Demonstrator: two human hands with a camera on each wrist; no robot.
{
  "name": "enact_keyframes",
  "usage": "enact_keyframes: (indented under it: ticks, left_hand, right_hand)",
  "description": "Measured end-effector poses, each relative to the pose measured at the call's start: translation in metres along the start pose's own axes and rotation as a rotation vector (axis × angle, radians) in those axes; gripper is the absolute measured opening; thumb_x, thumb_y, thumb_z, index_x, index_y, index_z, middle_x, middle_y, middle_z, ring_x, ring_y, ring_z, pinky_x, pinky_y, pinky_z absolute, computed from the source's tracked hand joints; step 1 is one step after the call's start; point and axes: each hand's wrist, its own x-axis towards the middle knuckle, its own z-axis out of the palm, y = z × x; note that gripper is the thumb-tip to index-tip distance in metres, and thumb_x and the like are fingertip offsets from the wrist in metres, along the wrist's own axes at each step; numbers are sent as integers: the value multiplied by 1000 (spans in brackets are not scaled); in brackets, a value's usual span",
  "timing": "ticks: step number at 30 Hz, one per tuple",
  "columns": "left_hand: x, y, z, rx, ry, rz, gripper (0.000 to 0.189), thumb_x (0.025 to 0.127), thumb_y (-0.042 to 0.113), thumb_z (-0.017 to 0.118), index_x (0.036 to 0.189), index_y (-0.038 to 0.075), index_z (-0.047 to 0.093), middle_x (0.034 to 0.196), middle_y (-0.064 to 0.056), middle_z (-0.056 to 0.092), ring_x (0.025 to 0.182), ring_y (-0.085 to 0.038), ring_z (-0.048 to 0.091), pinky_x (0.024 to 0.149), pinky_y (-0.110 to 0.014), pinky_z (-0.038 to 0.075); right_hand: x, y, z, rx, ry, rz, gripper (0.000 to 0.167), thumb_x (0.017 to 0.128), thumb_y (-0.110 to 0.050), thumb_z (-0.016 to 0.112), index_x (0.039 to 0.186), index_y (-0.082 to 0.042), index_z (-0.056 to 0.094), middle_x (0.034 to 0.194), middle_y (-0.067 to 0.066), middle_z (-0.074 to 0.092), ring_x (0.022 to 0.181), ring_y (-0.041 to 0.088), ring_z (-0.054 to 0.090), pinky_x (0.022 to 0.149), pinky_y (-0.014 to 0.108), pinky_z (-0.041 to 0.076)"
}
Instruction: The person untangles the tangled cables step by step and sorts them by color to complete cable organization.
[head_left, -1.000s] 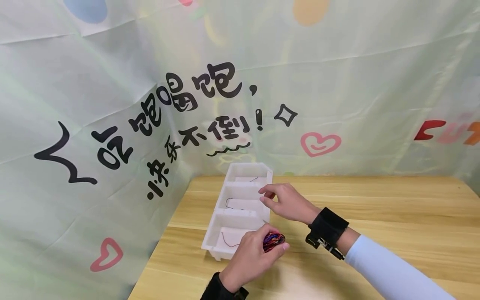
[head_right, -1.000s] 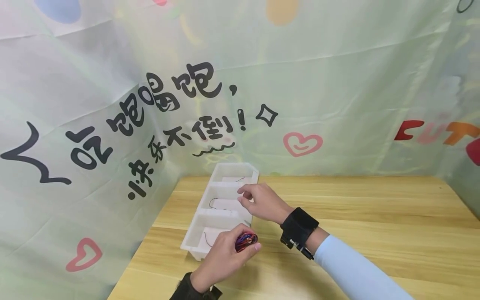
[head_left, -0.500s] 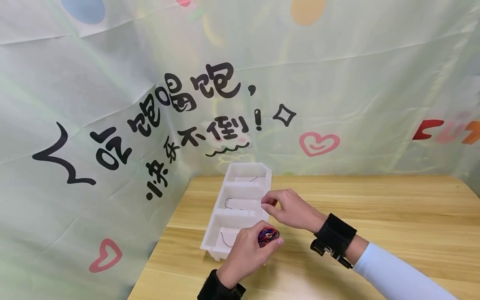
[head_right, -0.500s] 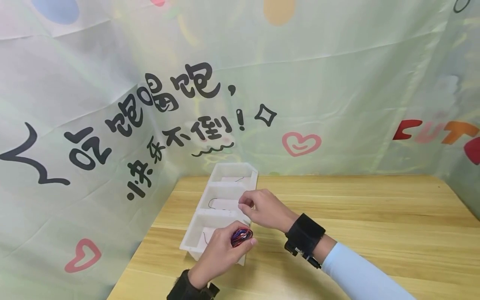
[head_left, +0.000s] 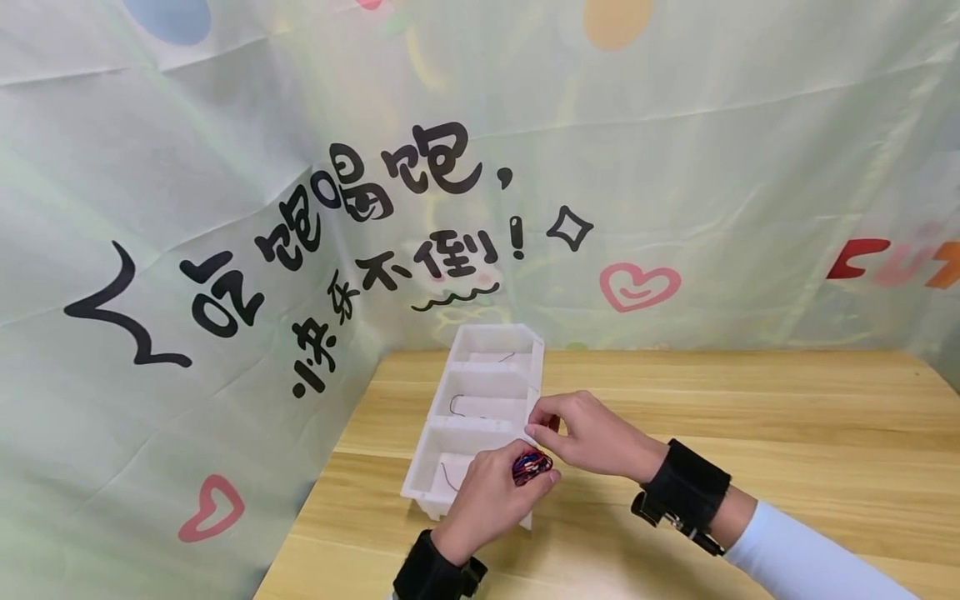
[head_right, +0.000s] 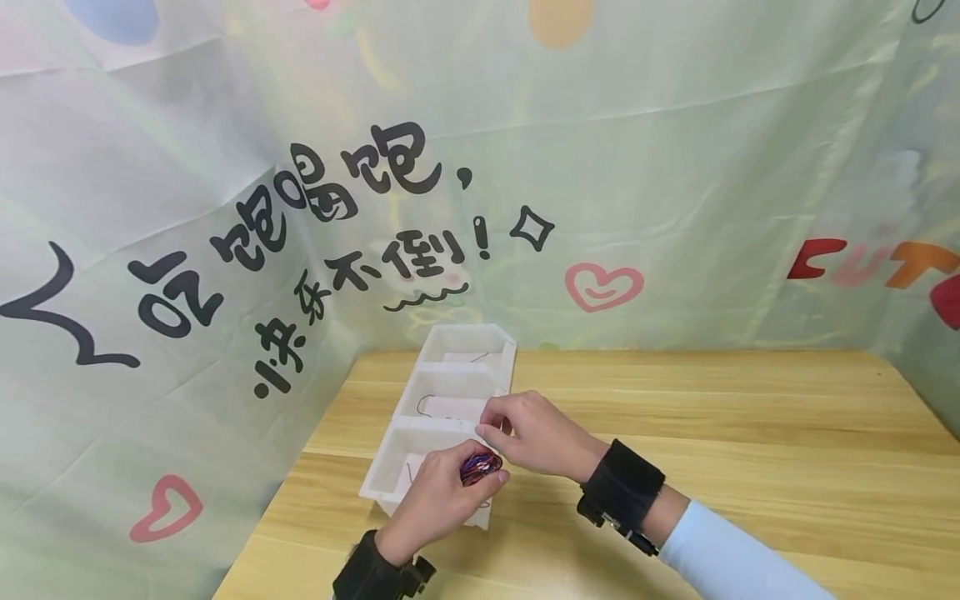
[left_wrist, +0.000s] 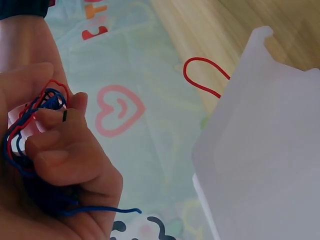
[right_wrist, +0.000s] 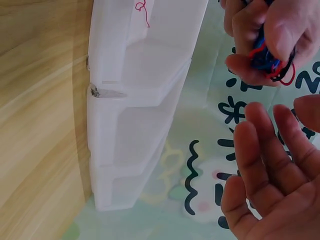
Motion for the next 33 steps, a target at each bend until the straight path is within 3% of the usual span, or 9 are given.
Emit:
enact_keyframes:
  ticks: [5,10,17,22,25,30,33]
  left_hand:
    - [1,-1,0,33,-1,-8,21,92,36,74,97,16,71,77,13,62,64,1,55,57,-19,46]
    - [3,-1,0,76,25,0,13,92,29,73,84,19,68,67,15,55,58,2,51,53,-18,42]
    - [3,-3,0,44,-5,4,22,93,39,73,91,17,72,70,14,58,58,2,52,52,-17,43]
    - [1,-5,2,87,-14,46,26,97,42,68,95,16,72,74,15,61,61,3,52,55,-15,43]
    - [0,-7,0,116,-34,34,30,99,45,64,96,16,72,73,17,60,60,4,51,54,-16,42]
    - [-2,-10,-3,187,-34,26,31,98,47,64,97,17,71,70,17,56,57,2,49,50,-18,39]
    - [-2,-10,-2,234,-31,57,30,97,46,67,95,16,70,69,17,54,58,2,48,50,-17,37]
  right_hand:
    - [-3,2,1,14,-26,-21,15,100,-26,67,85,-22,69,72,-15,59,62,5,54,55,22,45]
    - [-7,3,2,-25,-64,-78,12,94,-29,74,86,-21,73,75,-17,60,62,2,53,53,20,45]
    - [-11,3,0,-110,-64,-189,4,92,-15,76,89,-14,75,83,-14,63,71,-2,55,63,18,48]
    - [-16,2,-3,-175,-32,-258,13,90,-2,75,85,-14,71,81,-12,61,71,-3,53,63,15,47]
    - [-22,4,-7,-217,-6,-295,19,90,1,74,84,-15,66,80,-11,58,70,-3,50,62,15,46]
    - [-32,6,-12,-237,21,-231,24,89,1,73,81,-19,62,77,-13,53,65,-1,48,59,17,44]
    - [-34,1,-11,-271,-6,-186,11,90,-6,74,89,-15,68,83,-10,61,70,3,56,61,21,49]
